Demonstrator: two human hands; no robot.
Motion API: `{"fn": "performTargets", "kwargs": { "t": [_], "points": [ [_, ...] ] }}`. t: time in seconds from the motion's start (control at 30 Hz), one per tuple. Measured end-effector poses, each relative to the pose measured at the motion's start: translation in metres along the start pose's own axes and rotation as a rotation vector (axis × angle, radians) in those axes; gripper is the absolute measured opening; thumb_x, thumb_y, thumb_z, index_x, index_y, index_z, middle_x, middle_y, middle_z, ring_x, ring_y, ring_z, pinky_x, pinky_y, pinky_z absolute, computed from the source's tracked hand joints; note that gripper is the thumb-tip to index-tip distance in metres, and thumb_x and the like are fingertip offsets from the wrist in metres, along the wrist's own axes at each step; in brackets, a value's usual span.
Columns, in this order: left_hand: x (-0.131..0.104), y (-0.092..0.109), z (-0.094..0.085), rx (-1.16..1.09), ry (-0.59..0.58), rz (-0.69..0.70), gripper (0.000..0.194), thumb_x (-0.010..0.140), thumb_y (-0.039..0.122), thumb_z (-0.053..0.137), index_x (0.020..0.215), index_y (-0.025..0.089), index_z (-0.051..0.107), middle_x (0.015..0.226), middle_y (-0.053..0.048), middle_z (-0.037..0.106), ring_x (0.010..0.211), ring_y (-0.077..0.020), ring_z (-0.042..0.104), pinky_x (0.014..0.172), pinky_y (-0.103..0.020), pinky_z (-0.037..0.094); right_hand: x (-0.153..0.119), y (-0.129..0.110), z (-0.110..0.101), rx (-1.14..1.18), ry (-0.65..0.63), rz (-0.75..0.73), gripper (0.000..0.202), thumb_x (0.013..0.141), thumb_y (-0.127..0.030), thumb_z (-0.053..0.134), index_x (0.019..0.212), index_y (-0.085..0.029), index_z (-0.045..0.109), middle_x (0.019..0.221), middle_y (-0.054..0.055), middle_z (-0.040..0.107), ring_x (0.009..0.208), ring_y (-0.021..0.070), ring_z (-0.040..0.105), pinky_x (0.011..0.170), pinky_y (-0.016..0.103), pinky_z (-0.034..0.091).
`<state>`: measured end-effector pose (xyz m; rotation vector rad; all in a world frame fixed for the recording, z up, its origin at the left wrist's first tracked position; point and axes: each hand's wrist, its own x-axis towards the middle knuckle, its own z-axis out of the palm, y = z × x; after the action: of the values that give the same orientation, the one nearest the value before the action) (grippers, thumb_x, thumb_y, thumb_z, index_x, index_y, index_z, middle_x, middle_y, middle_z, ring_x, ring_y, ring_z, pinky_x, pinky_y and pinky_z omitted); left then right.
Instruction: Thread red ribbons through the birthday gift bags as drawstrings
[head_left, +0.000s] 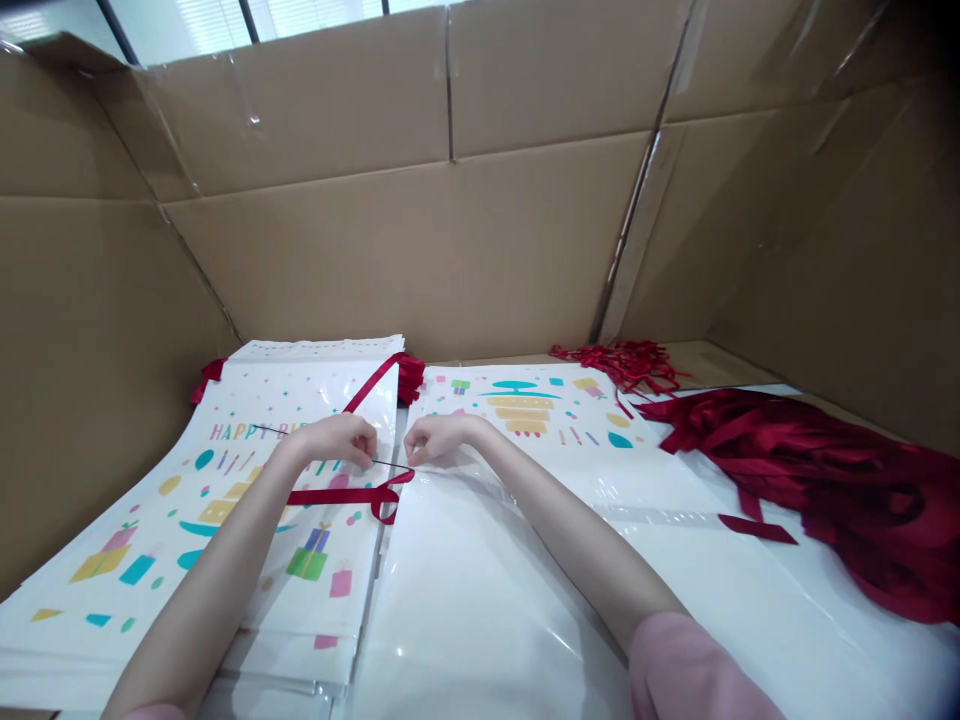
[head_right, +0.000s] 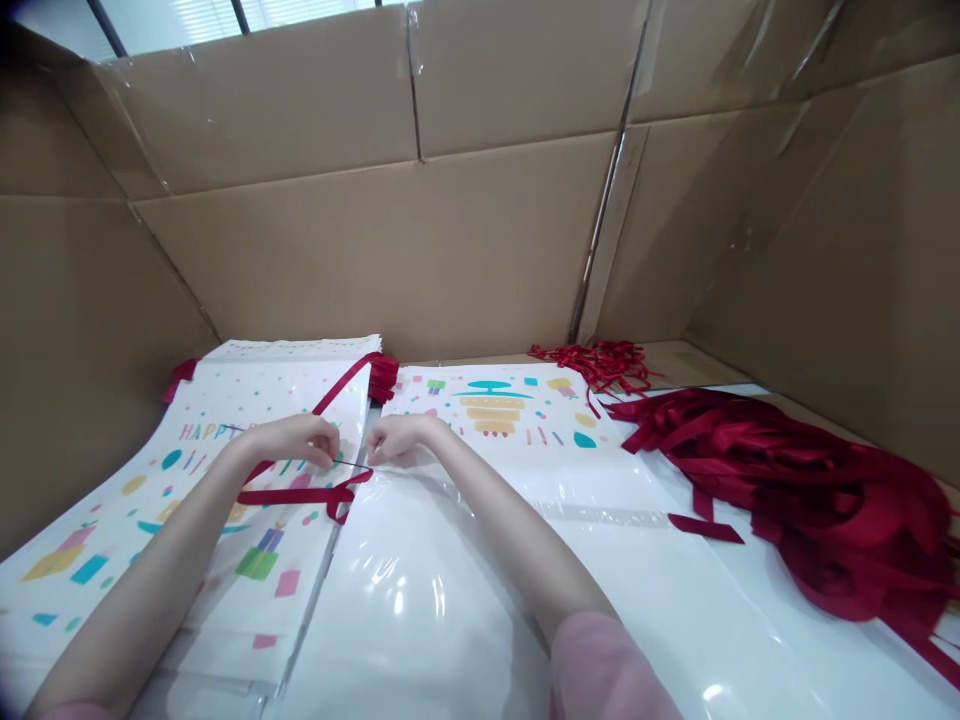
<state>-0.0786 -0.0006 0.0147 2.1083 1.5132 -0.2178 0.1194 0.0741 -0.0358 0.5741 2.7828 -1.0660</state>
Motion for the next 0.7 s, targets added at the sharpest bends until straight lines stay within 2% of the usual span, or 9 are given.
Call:
{"fn": "performTargets", "kwargs": {
  "t": [0.13,0.27,0.47,0.6,0.7],
  "points": [
    [-0.008,-0.015,-0.009,0.096,0.038,-0.135,0.007,0.064,0.024,0.057,0.068,0.018,0.059,0.074,-0.001,0.064,0.068,-0.0160,0.056,0.057,-0.022,0.037,-0.001,-0.001,0.000,0.015,0.004,0.001,0.015,0.073,-0.028,0.057,0.080,-0.016,0.062,0.068,-0.002,0.053,0.062,0.0090,0.045,0.055,0.018,0.033],
    [-0.009,-0.017,-0.011,0.153,0.061,-0.171,0.002,0.061,0.019,0.055,0.061,0.017,0.054,0.069,0.000,0.062,0.064,-0.0154,0.054,0.055,-0.023,0.034,-0.004,-0.004,0.000,0.028,0.001,0.012,0.012,0.074,-0.025,0.056,0.079,-0.015,0.062,0.069,-0.002,0.054,0.063,0.0089,0.046,0.056,0.018,0.034],
    [-0.001,-0.007,-0.003,0.120,0.115,-0.003,0.008,0.066,0.017,0.050,0.069,0.018,0.058,0.072,0.000,0.062,0.066,-0.0140,0.054,0.058,-0.021,0.035,-0.004,-0.010,0.001,0.034,0.011,0.024,0.007,0.074,-0.018,0.053,0.076,-0.014,0.059,0.070,-0.003,0.054,0.063,0.0089,0.047,0.058,0.018,0.035],
    [0.006,0.014,0.010,0.140,0.158,0.115,0.010,0.069,0.016,0.050,0.072,0.019,0.059,0.074,0.000,0.063,0.072,-0.0151,0.055,0.059,-0.022,0.035,0.000,-0.009,0.001,-0.012,-0.001,0.027,0.009,0.074,-0.018,0.053,0.078,-0.014,0.061,0.067,-0.002,0.053,0.062,0.0097,0.046,0.058,0.019,0.035],
    [0.011,0.028,0.019,0.129,0.165,0.170,0.008,0.074,0.021,0.052,0.073,0.019,0.059,0.076,-0.001,0.064,0.074,-0.0167,0.056,0.059,-0.022,0.034,0.003,-0.007,0.002,-0.057,-0.002,0.030,0.014,0.075,-0.020,0.054,0.083,-0.014,0.063,0.070,-0.001,0.054,0.064,0.0109,0.047,0.059,0.021,0.036]
  ]
}}
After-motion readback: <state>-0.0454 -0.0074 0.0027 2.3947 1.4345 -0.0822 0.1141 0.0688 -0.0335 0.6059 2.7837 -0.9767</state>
